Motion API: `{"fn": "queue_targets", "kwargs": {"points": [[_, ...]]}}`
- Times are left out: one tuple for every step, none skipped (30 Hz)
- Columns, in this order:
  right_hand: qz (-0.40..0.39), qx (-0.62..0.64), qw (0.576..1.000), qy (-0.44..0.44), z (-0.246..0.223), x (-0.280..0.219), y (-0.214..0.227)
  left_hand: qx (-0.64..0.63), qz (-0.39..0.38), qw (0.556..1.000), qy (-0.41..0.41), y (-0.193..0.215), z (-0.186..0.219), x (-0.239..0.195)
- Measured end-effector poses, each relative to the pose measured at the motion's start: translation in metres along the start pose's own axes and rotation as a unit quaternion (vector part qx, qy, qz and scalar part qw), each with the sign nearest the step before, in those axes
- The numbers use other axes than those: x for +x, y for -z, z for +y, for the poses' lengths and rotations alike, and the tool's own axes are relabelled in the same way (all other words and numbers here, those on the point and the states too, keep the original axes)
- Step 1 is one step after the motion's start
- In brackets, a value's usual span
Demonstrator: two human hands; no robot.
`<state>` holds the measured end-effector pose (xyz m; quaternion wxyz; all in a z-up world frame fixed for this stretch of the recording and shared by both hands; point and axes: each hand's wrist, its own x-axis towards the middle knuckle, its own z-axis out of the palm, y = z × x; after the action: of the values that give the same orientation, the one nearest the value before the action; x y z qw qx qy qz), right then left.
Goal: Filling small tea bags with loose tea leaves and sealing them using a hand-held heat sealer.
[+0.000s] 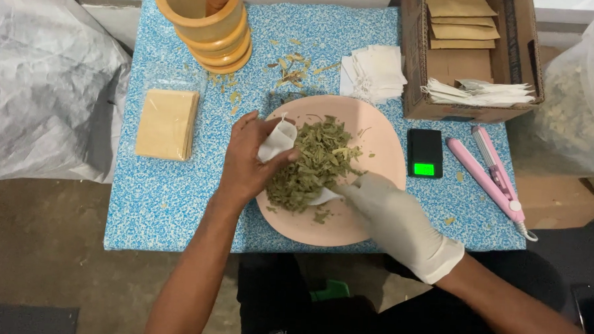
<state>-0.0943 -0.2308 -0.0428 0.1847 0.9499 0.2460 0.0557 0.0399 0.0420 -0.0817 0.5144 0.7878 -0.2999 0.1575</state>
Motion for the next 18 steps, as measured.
{"fn": "queue_targets", "kwargs": {"points": [[0.001,0.078,0.996,-0.052,0.001,-0.003,-0.015,0.014,-0.002,1.000,-0.007,-0.001,-0.001,-0.001],[0.003,0.155,0.982,-0.103,0.002,-0.007,-0.030,0.027,-0.004,1.000,-0.014,-0.002,-0.003,-0.003],[0.003,0.154,0.982,-0.105,0.010,-0.004,-0.013,0.026,-0.004,1.000,-0.015,-0.003,-0.005,-0.004],[-0.039,0.249,0.959,-0.125,0.018,-0.001,0.003,0.028,0.001,0.999,-0.037,-0.003,-0.007,-0.005],[-0.079,0.341,0.925,-0.147,0.026,0.001,0.020,0.028,0.005,0.998,-0.061,-0.005,-0.010,-0.005],[-0.078,0.340,0.925,-0.151,0.033,0.000,0.019,0.025,0.003,0.998,-0.064,-0.004,-0.006,-0.004],[-0.094,0.353,0.919,-0.152,0.040,-0.001,0.019,0.024,0.002,0.997,-0.073,-0.004,-0.002,-0.004],[-0.110,0.366,0.912,-0.152,0.047,-0.003,0.018,0.023,0.002,0.996,-0.082,-0.004,0.001,-0.004],[-0.111,0.364,0.912,-0.155,0.052,-0.004,0.021,0.019,0.001,0.996,-0.083,-0.006,-0.002,-0.005],[-0.108,0.374,0.906,-0.163,0.057,-0.004,0.024,0.019,0.005,0.995,-0.098,-0.008,-0.005,-0.006],[-0.104,0.385,0.901,-0.170,0.062,-0.004,0.026,0.020,0.008,0.993,-0.113,-0.009,-0.008,-0.007],[-0.105,0.385,0.901,-0.172,0.067,-0.006,0.024,0.018,0.007,0.993,-0.114,-0.012,-0.006,-0.007],[-0.095,0.378,0.904,-0.177,0.073,-0.006,0.022,0.023,0.009,0.992,-0.122,-0.012,-0.004,-0.006],[-0.086,0.372,0.906,-0.181,0.078,-0.006,0.020,0.029,0.011,0.991,-0.130,-0.013,-0.001,-0.006],[-0.085,0.371,0.907,-0.179,0.083,-0.006,0.033,0.031,0.013,0.991,-0.131,-0.012,0.002,-0.006],[-0.077,0.375,0.908,-0.168,0.089,-0.006,0.047,0.030,0.003,0.990,-0.137,-0.011,0.005,-0.006],[-0.068,0.378,0.910,-0.156,0.094,-0.006,0.061,0.029,-0.006,0.989,-0.143,-0.010,0.009,-0.005],[-0.067,0.378,0.911,-0.154,0.097,-0.003,0.064,0.031,-0.005,0.989,-0.144,-0.010,0.012,-0.004]]}}
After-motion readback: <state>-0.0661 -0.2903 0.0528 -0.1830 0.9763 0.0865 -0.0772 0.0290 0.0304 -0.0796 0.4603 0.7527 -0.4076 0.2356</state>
